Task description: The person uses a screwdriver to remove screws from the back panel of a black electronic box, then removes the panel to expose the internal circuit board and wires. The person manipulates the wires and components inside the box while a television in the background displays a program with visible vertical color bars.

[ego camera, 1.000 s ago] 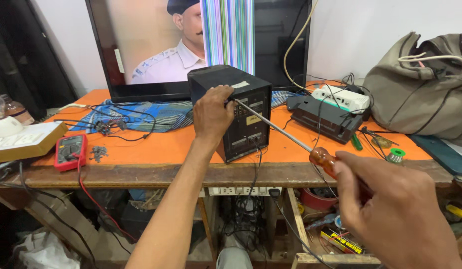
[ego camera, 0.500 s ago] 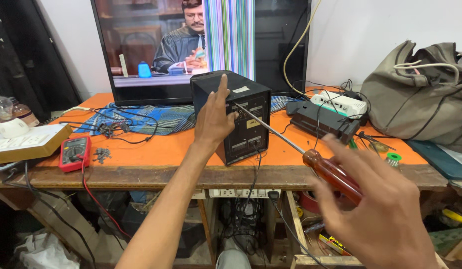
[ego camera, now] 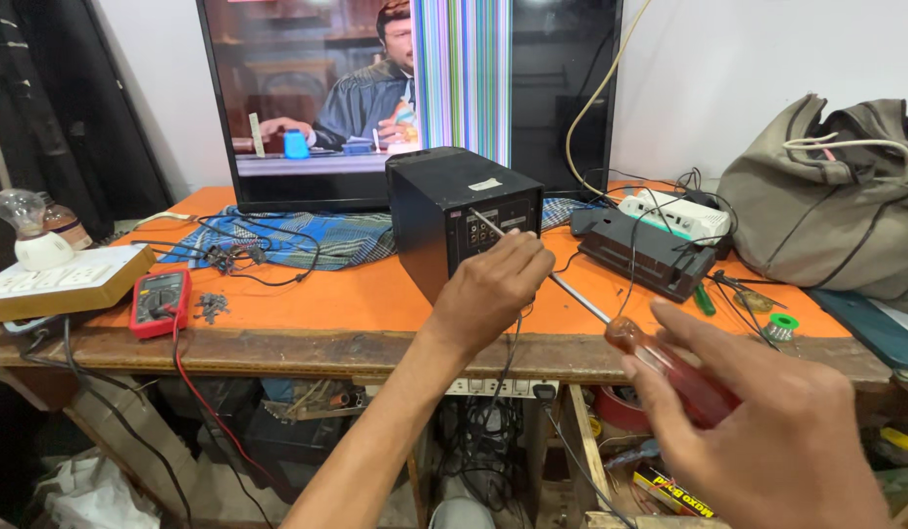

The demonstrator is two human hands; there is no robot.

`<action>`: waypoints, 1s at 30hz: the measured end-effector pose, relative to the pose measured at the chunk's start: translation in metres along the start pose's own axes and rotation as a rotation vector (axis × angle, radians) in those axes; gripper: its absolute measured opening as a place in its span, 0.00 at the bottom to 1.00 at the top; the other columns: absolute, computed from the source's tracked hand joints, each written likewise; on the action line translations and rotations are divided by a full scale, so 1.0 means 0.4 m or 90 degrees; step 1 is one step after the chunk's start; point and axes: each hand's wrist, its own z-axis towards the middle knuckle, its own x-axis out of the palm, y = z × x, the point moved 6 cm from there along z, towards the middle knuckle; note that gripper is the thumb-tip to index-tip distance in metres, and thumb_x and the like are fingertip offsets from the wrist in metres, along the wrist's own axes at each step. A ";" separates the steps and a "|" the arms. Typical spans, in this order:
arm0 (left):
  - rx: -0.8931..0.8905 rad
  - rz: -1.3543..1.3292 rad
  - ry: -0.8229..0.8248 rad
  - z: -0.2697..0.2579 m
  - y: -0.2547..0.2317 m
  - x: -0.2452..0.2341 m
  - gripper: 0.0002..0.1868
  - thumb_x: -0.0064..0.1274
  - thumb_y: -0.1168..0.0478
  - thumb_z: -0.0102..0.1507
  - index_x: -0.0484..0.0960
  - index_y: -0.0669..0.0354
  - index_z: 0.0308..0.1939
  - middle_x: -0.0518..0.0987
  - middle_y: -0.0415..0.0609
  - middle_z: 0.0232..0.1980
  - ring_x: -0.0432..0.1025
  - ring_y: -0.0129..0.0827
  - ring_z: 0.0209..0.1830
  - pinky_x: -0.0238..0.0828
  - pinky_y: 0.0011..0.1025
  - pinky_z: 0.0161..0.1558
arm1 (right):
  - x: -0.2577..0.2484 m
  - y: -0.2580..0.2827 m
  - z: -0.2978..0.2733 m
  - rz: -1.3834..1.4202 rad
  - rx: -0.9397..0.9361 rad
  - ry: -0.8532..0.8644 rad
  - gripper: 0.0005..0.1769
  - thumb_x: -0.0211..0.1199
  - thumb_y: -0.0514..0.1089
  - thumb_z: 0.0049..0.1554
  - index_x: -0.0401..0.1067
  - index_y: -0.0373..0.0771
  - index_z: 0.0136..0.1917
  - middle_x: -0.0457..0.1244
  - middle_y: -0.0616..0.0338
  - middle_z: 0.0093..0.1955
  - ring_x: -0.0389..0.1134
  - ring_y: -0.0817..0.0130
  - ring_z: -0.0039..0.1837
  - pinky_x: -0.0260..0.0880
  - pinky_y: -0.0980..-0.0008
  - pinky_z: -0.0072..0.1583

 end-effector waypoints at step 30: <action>-0.072 0.135 0.107 0.007 0.296 0.062 0.07 0.54 0.70 0.57 0.85 0.59 0.36 0.78 0.47 0.48 0.74 0.39 0.55 0.78 0.38 0.41 | -0.031 0.030 0.011 0.043 -0.053 -0.051 0.16 0.72 0.36 0.50 0.80 0.38 0.54 0.72 0.56 0.47 0.75 0.71 0.43 0.75 0.73 0.45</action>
